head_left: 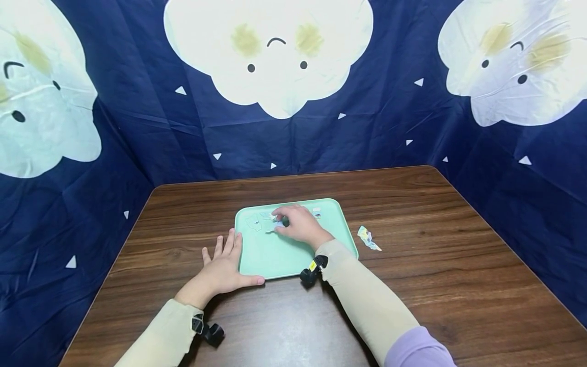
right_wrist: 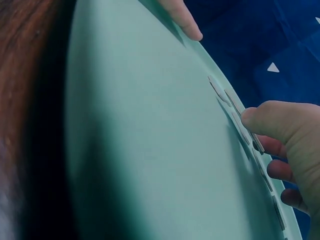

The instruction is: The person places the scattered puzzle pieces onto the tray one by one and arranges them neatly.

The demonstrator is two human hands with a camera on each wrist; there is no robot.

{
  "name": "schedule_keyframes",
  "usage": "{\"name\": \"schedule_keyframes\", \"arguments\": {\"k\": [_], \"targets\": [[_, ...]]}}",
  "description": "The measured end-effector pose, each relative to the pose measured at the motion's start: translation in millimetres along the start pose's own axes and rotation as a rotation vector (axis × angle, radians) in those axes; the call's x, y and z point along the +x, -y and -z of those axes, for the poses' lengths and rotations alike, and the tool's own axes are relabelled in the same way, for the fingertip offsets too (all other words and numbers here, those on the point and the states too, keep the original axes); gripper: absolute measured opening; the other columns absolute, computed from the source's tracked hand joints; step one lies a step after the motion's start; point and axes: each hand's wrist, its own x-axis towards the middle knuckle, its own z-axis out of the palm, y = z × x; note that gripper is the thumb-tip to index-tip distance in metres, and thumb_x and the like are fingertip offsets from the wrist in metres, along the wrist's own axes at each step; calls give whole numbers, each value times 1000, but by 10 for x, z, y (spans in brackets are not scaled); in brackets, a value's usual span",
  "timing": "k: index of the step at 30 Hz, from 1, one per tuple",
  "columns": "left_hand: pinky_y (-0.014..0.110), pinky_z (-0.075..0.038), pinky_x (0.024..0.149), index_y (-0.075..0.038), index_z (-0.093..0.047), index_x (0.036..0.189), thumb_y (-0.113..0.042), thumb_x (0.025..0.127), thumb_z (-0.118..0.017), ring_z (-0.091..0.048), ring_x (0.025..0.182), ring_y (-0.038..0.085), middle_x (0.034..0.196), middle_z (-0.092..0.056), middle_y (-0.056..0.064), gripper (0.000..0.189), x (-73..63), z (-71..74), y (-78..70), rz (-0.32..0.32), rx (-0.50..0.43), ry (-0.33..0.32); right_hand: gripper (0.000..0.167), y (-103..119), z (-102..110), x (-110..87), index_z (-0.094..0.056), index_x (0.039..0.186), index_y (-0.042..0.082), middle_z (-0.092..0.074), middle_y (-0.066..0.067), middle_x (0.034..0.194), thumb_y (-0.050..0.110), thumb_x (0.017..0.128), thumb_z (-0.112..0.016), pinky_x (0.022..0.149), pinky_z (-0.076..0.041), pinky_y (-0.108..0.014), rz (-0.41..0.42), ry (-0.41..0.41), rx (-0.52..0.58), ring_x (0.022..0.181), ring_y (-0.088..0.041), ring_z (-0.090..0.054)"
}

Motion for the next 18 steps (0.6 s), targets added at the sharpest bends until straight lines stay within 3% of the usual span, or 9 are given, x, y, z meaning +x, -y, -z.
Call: {"name": "schedule_keyframes", "arguments": {"k": [8, 18], "targets": [[83, 4, 104, 5, -5, 160, -93, 65, -61, 2, 149, 54, 167, 4, 25, 147, -18, 9, -10, -3, -1, -8, 40, 19, -62, 27, -69, 129, 20, -72, 9, 106, 32, 91, -75, 102, -44, -41, -6, 1, -33, 106, -16, -63], [82, 5, 105, 4, -5, 160, -93, 64, -61, 4, 150, 53, 167, 5, 24, 147, -7, 0, 5, -2, -2, -4, 41, 67, -54, 22, -69, 128, 22, -72, 11, 105, 35, 90, -78, 99, -45, -41, -2, 11, -87, 107, -16, -63]]}}
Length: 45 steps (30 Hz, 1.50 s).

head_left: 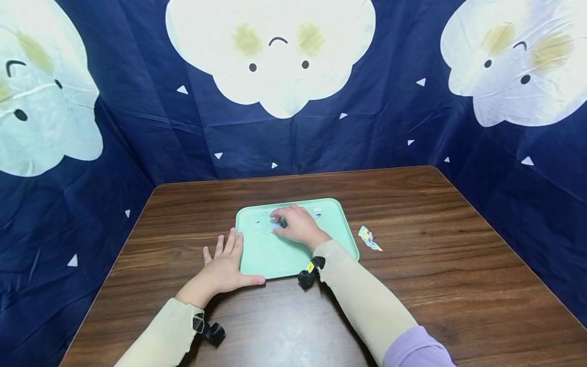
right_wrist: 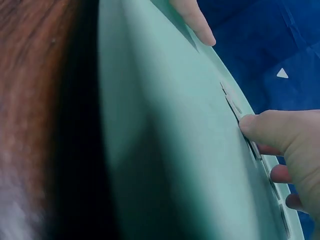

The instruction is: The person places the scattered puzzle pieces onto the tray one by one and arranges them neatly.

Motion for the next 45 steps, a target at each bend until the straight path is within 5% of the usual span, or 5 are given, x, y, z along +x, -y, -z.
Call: {"name": "schedule_keyframes", "arguments": {"k": [10, 21, 34, 45], "targets": [[82, 6, 105, 3, -4, 160, -94, 63, -60, 5, 150, 53, 168, 7, 22, 149, 31, 7, 10, 4, 6, 2, 43, 43, 66, -2, -67, 129, 24, -74, 12, 107, 36, 89, -79, 105, -41, -42, -56, 26, 9, 112, -18, -62], [82, 5, 105, 3, -4, 160, -95, 63, -59, 5, 150, 52, 168, 6, 22, 149, 72, 49, 15, 2, 30, 2, 43, -76, 195, -48, -66, 131, 19, -73, 3, 118, 34, 92, -76, 102, -47, -43, -105, -17, 213, 114, -21, -64], [81, 8, 105, 3, -3, 160, -94, 62, -61, 6, 150, 51, 168, 8, 21, 149, -2, 52, 89, 7, 9, -20, 37, -496, 497, -482, -68, 128, 10, -71, -2, 119, 25, 94, -74, 97, -48, -50, -193, -205, 331, 113, -27, -62], [80, 6, 107, 1, -5, 161, -97, 60, -58, 5, 151, 50, 168, 6, 19, 150, 4, -42, 44, 10, 14, -18, 40, -859, 701, -869, -65, 131, 7, -68, -11, 124, 22, 95, -74, 95, -51, -50, -284, -234, 318, 112, -33, -64]]}}
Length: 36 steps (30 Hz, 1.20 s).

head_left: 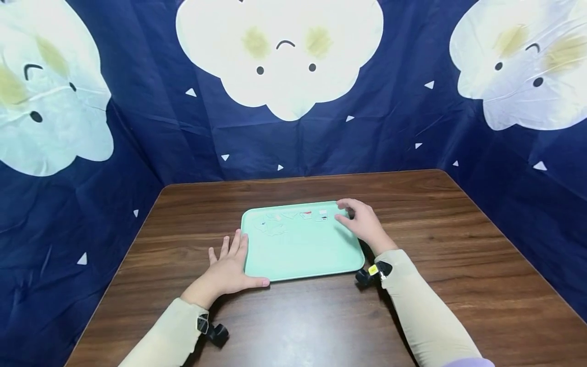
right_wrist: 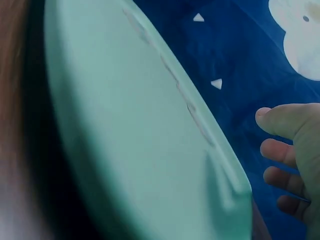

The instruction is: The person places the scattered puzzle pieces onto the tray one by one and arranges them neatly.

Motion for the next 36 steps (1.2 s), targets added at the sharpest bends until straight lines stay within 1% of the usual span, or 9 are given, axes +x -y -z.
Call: {"name": "schedule_keyframes", "arguments": {"k": [3, 8, 12, 17, 21, 25, 28, 32, 36], "targets": [[80, 6, 107, 1, -5, 161, -98, 59, -57, 5, 151, 50, 168, 7, 19, 151, -7, -9, 2, 1, -3, -1, 41, -119, 81, -84, -64, 132, 7, -66, -12, 125, 23, 95, -72, 96, -51, -52, -23, -1, -10, 113, -33, -64], [80, 7, 107, 1, -5, 161, -97, 60, -58, 5, 151, 50, 168, 7, 20, 150, -15, 7, -11, -4, -13, -3, 44, -330, 221, -267, -62, 135, 9, -64, -13, 127, 26, 96, -72, 101, -45, -55, -50, -7, -27, 119, -34, -59], [80, 7, 107, 1, -5, 161, -95, 61, -60, 6, 151, 50, 168, 7, 20, 150, -19, 21, -17, 1, -17, 0, 47, -462, 299, -398, -62, 135, 5, -65, -16, 127, 27, 95, -74, 104, -42, -56, -29, -11, -48, 121, -37, -58], [80, 7, 106, 2, -5, 161, -95, 61, -60, 5, 151, 51, 168, 7, 21, 149, -14, 16, -18, -1, -19, 3, 49, -570, 344, -533, -63, 132, 2, -67, -17, 124, 28, 92, -76, 104, -40, -57, 9, -12, -118, 120, -39, -57], [80, 6, 106, 2, -6, 161, -95, 61, -60, 4, 151, 51, 168, 6, 21, 149, -8, 12, -30, -3, -14, 6, 51, -598, 363, -624, -64, 130, 2, -68, -14, 118, 28, 88, -80, 103, -39, -57, 39, -2, -172, 116, -37, -58], [80, 6, 107, 2, -6, 161, -95, 61, -60, 4, 151, 51, 168, 6, 21, 149, -5, 7, -27, 0, -16, 3, 53, -565, 372, -662, -65, 127, 2, -67, -11, 110, 27, 84, -83, 99, -40, -56, 61, 0, -214, 108, -34, -59], [80, 6, 107, 2, -6, 161, -96, 61, -59, 5, 151, 51, 168, 7, 21, 150, -6, 9, -30, 1, -15, 6, 54, -527, 385, -674, -65, 126, 2, -67, -8, 105, 27, 82, -84, 96, -40, -57, 65, -4, -250, 106, -34, -59], [80, 6, 107, 1, -5, 161, -96, 60, -59, 5, 151, 50, 168, 7, 21, 150, -4, 19, -32, 3, -11, 2, 51, -495, 397, -671, -65, 125, 3, -67, -6, 101, 25, 82, -82, 96, -40, -58, 47, -11, -275, 106, -36, -58], [79, 7, 107, 1, -4, 161, -97, 60, -58, 6, 151, 50, 168, 7, 20, 151, 6, 13, -24, 6, -5, 4, 49, -496, 388, -665, -65, 126, 3, -69, -5, 101, 22, 83, -80, 97, -40, -57, 12, -10, -271, 107, -37, -58]]}}
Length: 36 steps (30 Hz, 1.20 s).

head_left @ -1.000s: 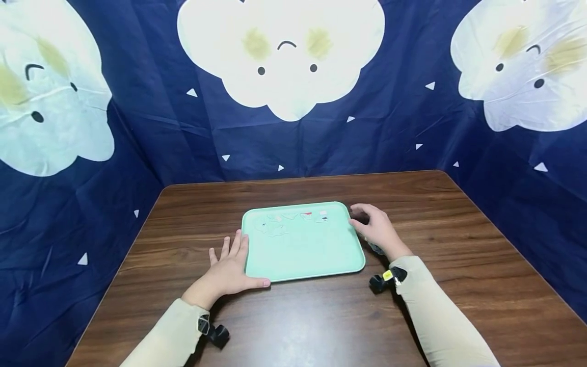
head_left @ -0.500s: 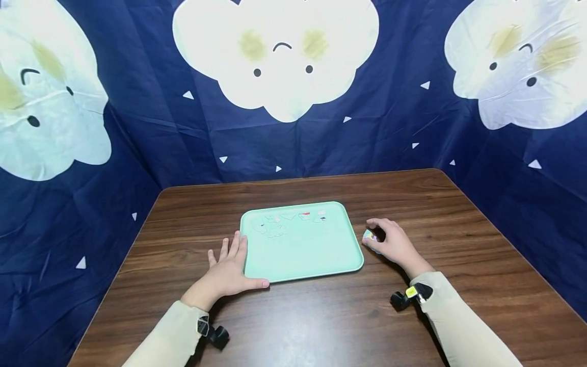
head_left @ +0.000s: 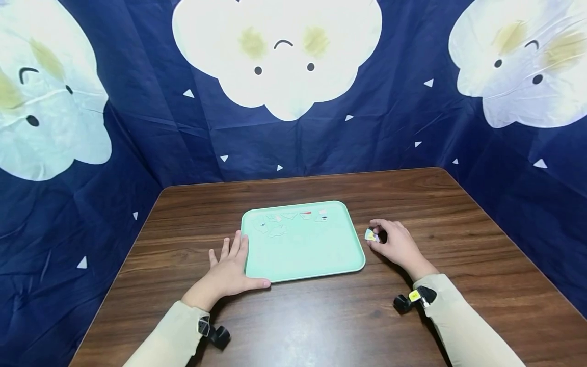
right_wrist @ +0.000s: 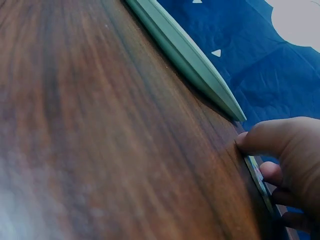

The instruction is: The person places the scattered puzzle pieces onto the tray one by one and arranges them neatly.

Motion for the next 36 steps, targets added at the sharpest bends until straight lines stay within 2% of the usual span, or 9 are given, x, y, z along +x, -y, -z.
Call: {"name": "schedule_keyframes", "arguments": {"k": [4, 9, 16, 26, 33, 36], "targets": [[79, 7, 107, 0, -4, 161, -97, 60, -58, 6, 151, 50, 168, 8, 19, 151, 6, -15, 12, 5, 8, 3, 49, 20, -3, 16, -65, 126, 3, -70, -6, 100, 21, 83, -79, 98, -40, -57, -29, 11, 4, 106, -37, -58], [79, 7, 107, 0, -5, 161, -97, 60, -58, 6, 151, 50, 168, 8, 19, 150, 7, -11, 7, 3, 9, 2, 51, 12, 17, 74, -63, 128, 2, -68, -5, 98, 18, 83, -79, 92, -43, -56, -30, 14, -2, 100, -35, -59], [80, 7, 107, 1, -5, 161, -96, 60, -59, 6, 151, 50, 168, 7, 20, 150, 8, 4, 3, 3, 4, -4, 56, 33, 21, 186, -59, 135, 3, -68, -7, 105, 18, 84, -75, 90, -46, -54, -38, 39, 25, 102, -34, -60], [80, 7, 107, 1, -5, 161, -96, 61, -59, 6, 151, 51, 168, 8, 20, 150, 8, -40, 23, -5, 2, -4, 56, 232, -33, 365, -58, 137, 5, -65, -6, 106, 14, 83, -70, 89, -46, -52, -5, 55, 60, 99, -31, -57], [80, 8, 107, 1, -5, 161, -96, 60, -59, 6, 151, 51, 168, 8, 20, 150, 9, -33, 25, -6, -3, -6, 58, 423, -68, 483, -58, 138, 5, -61, -5, 107, 13, 81, -67, 92, -40, -52, 18, 91, 59, 100, -30, -52], [80, 8, 106, 1, -4, 161, -97, 60, -58, 6, 151, 50, 168, 8, 20, 150, 6, -34, 24, -5, -2, -1, 58, 488, -93, 529, -59, 139, 5, -59, -4, 104, 13, 82, -67, 89, -38, -51, 45, 109, 59, 98, -29, -49]]}}
